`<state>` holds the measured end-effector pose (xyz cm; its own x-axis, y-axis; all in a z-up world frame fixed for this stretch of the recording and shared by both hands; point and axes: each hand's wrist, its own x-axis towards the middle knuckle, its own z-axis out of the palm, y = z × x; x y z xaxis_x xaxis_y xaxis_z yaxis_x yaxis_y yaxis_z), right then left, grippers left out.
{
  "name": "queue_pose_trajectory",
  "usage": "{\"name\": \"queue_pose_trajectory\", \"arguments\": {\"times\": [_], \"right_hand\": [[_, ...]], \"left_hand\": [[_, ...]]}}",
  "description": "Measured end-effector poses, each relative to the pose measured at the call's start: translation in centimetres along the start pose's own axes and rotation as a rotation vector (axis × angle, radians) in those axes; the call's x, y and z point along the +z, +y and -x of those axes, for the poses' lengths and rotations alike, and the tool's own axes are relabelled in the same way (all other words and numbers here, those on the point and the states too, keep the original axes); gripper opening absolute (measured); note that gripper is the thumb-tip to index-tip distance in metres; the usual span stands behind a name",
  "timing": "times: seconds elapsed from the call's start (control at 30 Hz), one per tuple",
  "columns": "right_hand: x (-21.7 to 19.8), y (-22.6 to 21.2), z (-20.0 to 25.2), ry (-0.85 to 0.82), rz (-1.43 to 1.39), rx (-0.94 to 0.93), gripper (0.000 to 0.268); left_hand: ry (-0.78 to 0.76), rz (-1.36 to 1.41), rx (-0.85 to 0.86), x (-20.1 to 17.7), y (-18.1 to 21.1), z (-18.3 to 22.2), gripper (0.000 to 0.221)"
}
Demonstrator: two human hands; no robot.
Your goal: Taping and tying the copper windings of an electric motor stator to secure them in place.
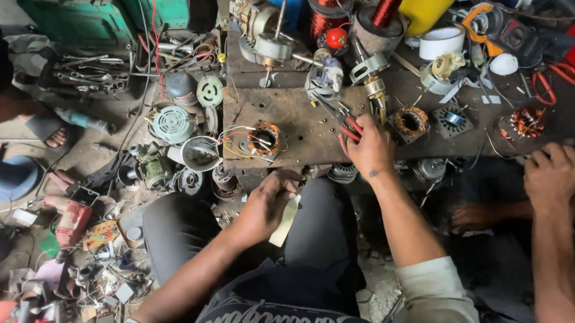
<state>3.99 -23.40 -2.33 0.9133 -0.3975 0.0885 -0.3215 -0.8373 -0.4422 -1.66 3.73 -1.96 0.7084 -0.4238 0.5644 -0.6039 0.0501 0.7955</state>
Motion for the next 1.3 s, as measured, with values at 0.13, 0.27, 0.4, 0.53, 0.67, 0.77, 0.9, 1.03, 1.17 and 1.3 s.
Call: {"name": "queue_pose_trajectory", "arguments": {"times": [0.13, 0.27, 0.4, 0.53, 0.67, 0.77, 0.9, 1.03, 1.17, 1.3], "right_hand": [[-0.1, -0.2, 0.2, -0.019, 0.037, 0.001, 0.029], [0.5, 0.3, -0.6, -0.013, 0.03, 0.026, 0.027], [0.3, 1.6, 1.8, 0.057, -0.25, -0.047, 0.019], [0.1, 1.4, 7.8, -0.215, -0.557, -0.106, 0.027], [-0.5, -1.6, 8.0, -0.139, -0.326, -0.365, 0.048], [1.7, -2.0, 5.4, -0.133, -0.119, -0.407, 0.056], [2.9, -3.2, 3.4, -0.018, -0.052, -0.508, 0.057], [2.0, -4.5, 2.0, -0.048, -0.08, -0.526, 0.058], [2.1, -3.2, 3.3, -0.122, -0.113, -0.598, 0.055], [-0.5, -3.5, 7.0, -0.236, -0.274, -0.617, 0.052]], "left_hand": [[0.02, -0.004, -0.008, -0.7, 1.0, -0.1, 0.004], [0.007, -0.042, -0.052, -1.1, 0.6, 0.6, 0.006], [0.005, -0.06, -0.108, -2.2, 1.1, 1.8, 0.006], [0.019, -0.11, -0.159, -4.9, 0.5, 4.1, 0.01], [0.093, -0.205, -0.269, -7.6, 0.1, 6.2, 0.02], [0.189, -0.279, -0.299, -8.6, -0.1, 7.0, 0.015], [0.295, -0.28, -0.298, -9.1, -1.8, 9.0, 0.014], [0.301, -0.276, -0.285, -9.0, -1.3, 9.2, 0.012], [0.27, -0.255, -0.357, -8.6, -1.2, 8.9, 0.007], [0.27, -0.277, -0.366, -8.6, -1.2, 8.8, 0.005]]}}
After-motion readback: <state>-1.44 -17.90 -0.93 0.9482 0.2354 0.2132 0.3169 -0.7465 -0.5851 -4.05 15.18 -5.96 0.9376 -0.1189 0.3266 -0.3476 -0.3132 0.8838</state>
